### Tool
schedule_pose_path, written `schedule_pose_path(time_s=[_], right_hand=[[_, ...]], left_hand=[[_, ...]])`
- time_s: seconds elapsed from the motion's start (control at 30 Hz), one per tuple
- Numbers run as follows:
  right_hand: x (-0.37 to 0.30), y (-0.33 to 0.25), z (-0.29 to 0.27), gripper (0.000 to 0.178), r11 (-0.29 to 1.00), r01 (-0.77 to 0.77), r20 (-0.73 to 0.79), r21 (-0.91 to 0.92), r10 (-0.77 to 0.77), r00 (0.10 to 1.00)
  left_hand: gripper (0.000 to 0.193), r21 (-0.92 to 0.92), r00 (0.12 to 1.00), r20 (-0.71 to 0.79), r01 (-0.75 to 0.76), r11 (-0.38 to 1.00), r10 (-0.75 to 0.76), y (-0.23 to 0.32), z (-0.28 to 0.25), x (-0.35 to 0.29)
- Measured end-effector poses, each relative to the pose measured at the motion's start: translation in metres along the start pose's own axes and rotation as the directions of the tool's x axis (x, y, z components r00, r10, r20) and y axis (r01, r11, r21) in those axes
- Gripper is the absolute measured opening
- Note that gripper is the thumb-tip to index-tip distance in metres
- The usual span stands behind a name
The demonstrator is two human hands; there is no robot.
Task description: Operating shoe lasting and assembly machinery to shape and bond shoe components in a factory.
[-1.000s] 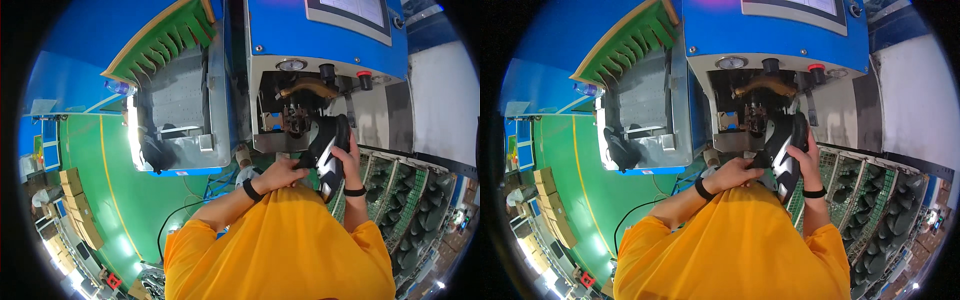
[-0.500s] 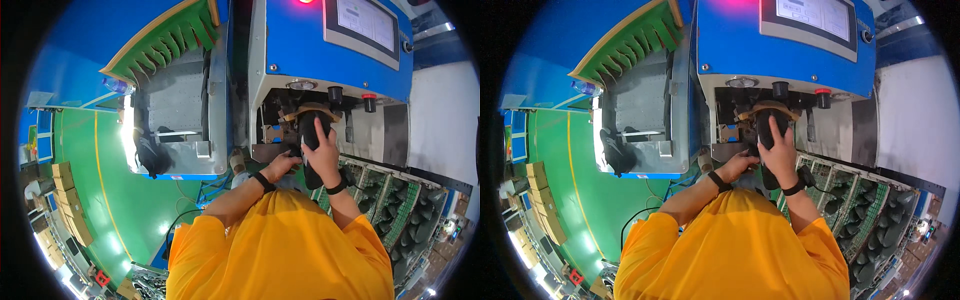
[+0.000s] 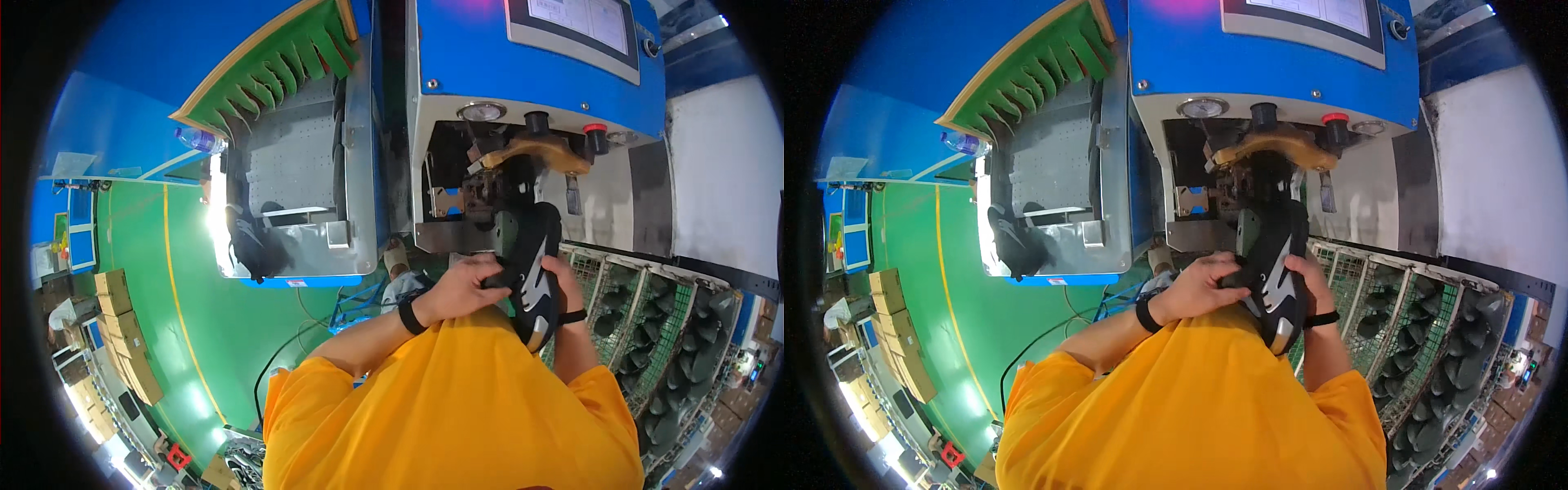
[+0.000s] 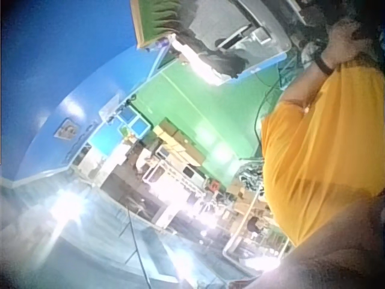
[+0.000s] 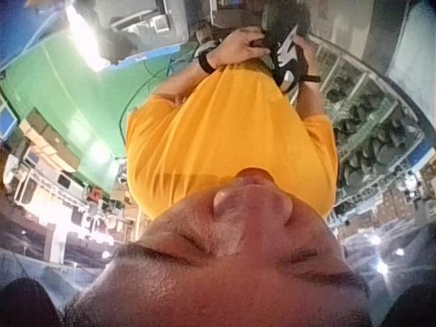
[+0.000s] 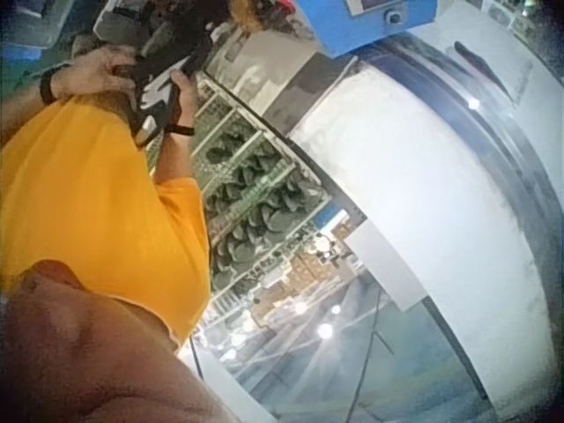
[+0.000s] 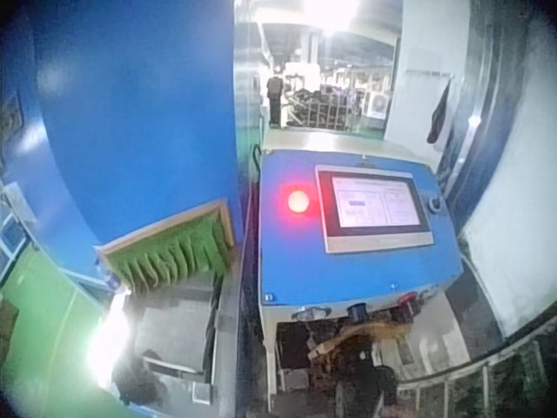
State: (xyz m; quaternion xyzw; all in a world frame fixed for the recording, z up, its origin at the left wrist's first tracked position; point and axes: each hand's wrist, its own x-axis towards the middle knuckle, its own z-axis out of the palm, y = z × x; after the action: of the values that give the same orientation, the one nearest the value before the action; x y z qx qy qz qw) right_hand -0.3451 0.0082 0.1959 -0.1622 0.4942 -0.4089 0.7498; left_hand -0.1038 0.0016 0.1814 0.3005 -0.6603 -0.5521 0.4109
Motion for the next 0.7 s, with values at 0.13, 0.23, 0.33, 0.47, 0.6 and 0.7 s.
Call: schedule_pose_path(time_s=[0.13, 0.23, 0.33, 0.47, 0.6, 0.7], right_hand=[[-0.004, 0.003, 0.007, 0.074, 0.997, 0.026, 0.031, 0.073, -0.029, 0.999], [-0.001, 0.003, -0.005, 0.074, 0.994, 0.086, -0.071, -0.069, -0.091, 0.993], [0.001, -0.007, 0.006, 0.080, 0.942, 0.237, -0.098, -0.236, -0.266, 0.959], [-0.001, -0.039, 0.035, 0.089, 0.808, 0.315, -0.067, -0.497, -0.398, 0.915], [0.014, -0.055, 0.046, 0.096, 0.502, 0.409, 0.075, -0.763, -0.559, 0.826], [0.032, -0.056, 0.049, 0.099, 0.211, 0.353, 0.158, -0.912, -0.611, 0.776]], left_hand=[[0.026, 0.162, 0.993, 0.091, 0.062, 0.985, -0.078, 0.022, 0.000, 0.003], [0.027, 0.350, 0.993, -0.062, 0.114, 0.930, -0.098, 0.019, 0.007, -0.005], [0.028, 0.559, 0.989, -0.137, 0.035, 0.829, 0.050, 0.007, 0.002, -0.005], [0.030, 0.523, 0.980, -0.076, 0.198, 0.829, -0.186, -0.015, 0.012, -0.002], [0.035, 0.191, 0.866, -0.191, 0.495, 0.847, -0.463, -0.034, 0.026, 0.017], [0.039, -0.185, 0.731, -0.111, 0.651, 0.736, -0.674, -0.040, 0.023, 0.037]])
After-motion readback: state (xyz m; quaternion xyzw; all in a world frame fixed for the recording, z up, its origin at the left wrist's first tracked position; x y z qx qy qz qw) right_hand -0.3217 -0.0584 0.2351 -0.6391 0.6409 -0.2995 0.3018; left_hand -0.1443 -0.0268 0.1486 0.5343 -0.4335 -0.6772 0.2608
